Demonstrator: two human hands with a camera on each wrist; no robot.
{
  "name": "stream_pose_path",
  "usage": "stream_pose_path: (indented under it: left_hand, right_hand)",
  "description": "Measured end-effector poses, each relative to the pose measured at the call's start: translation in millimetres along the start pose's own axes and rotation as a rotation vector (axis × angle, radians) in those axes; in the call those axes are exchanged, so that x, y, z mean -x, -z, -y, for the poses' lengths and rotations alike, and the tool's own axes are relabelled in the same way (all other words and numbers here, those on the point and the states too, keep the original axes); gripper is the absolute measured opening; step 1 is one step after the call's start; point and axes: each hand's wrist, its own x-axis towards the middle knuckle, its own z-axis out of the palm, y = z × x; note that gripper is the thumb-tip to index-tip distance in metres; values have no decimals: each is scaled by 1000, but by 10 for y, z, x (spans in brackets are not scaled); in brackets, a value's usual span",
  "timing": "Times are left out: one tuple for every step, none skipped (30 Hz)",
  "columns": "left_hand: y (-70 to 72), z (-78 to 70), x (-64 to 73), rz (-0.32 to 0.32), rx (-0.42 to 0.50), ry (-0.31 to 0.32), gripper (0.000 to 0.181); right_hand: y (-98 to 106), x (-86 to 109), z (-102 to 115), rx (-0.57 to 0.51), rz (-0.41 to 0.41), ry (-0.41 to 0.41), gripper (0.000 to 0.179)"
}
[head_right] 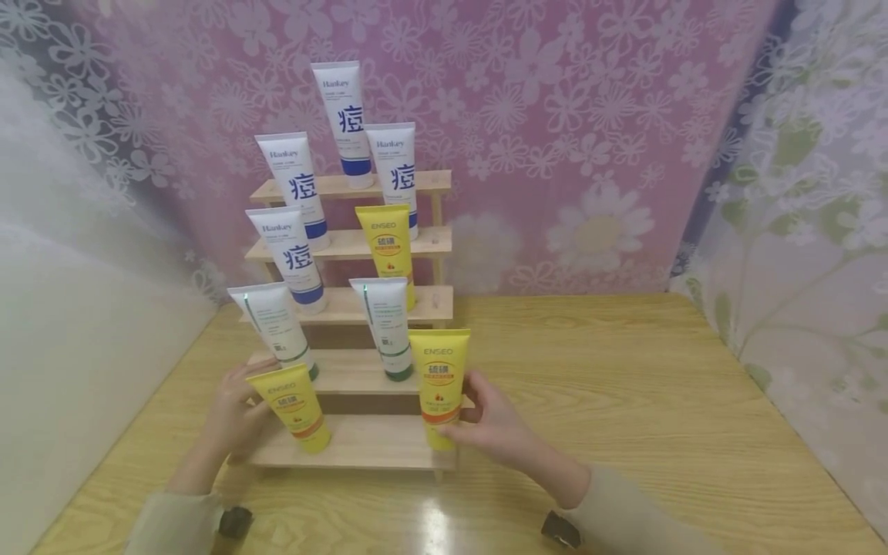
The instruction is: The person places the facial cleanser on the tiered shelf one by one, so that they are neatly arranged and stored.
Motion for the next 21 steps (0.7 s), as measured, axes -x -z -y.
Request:
stream_pose_path:
  left_hand:
    - [0, 3, 2, -2, -1, -1, 21]
    - [0, 5, 3, -4, -2, -2, 22]
    - [-1, 7, 3, -7, -3, -5, 22]
    - [-1, 8, 2, -9, -2, -6, 22]
    - [0, 6, -1, -10, -5, -9, 22]
    - [1, 2, -4, -11, -9, -11, 21]
    - [0, 1, -7, -10, -13, -12, 20]
    - [-1, -1, -9, -10, -14, -14, 20]
    - [-2, 0, -9, -11, -13, -17, 19]
    - [-3, 0, -8, -13, -9, -20, 19]
    - [-4, 3, -4, -14, -8, -21, 18]
    - [-7, 10, -2, -15, -7, -24, 19]
    - [-10, 16, 3, -17, -6, -28, 19]
    - [-12, 21, 4, -19, -6, -30, 20]
    - [-13, 22, 5, -20, -7, -32, 19]
    - [-15, 24, 6, -21, -9, -32, 19]
    - [-16, 25, 7, -22, -11, -32, 19]
    - [-16, 24, 6, -22, -13, -33, 18]
    - [-17, 23, 5, -21, -14, -32, 18]
    - [-16, 21, 2, -18, -17, -30, 18]
    - [-16, 18, 1, -16, -15, -27, 18]
  right_hand:
    - [-40, -28, -15, 18, 1, -3, 63]
    - [-78, -55, -31, 33, 3, -6, 62]
    - [-114, -81, -45, 34, 7, -11, 61]
    - [-150, -105, -58, 38, 5, -20, 61]
    - [-184, -127, -69, 44, 5, -28, 60]
    - [-216, -147, -79, 44, 5, -36, 59]
    - [-248, -162, -89, 47, 1, -48, 58]
    - [-279, -177, -99, 47, 0, -59, 57]
    - [-310, -189, -104, 47, -2, -72, 57]
    - [-339, -202, -112, 50, -3, -84, 57]
    - [-366, -212, -117, 58, -4, -89, 56]
    - [-391, -223, -124, 66, -6, -96, 56]
    - [-415, -233, -131, 76, -8, -99, 56]
    - [-439, -242, -110, 79, -7, -100, 55]
    - [-457, -249, -118, 87, -10, -96, 55]
    - [-474, -254, -128, 94, -12, -86, 54]
    - [-487, -257, -141, 102, -13, -73, 54]
    - [-498, -259, -157, 112, -14, -57, 53]
    - [-507, -260, -172, 118, -15, -38, 53]
    - [-515, -260, -184, 118, -15, -21, 52]
    - [-519, -257, -225, 125, -18, -3, 52]
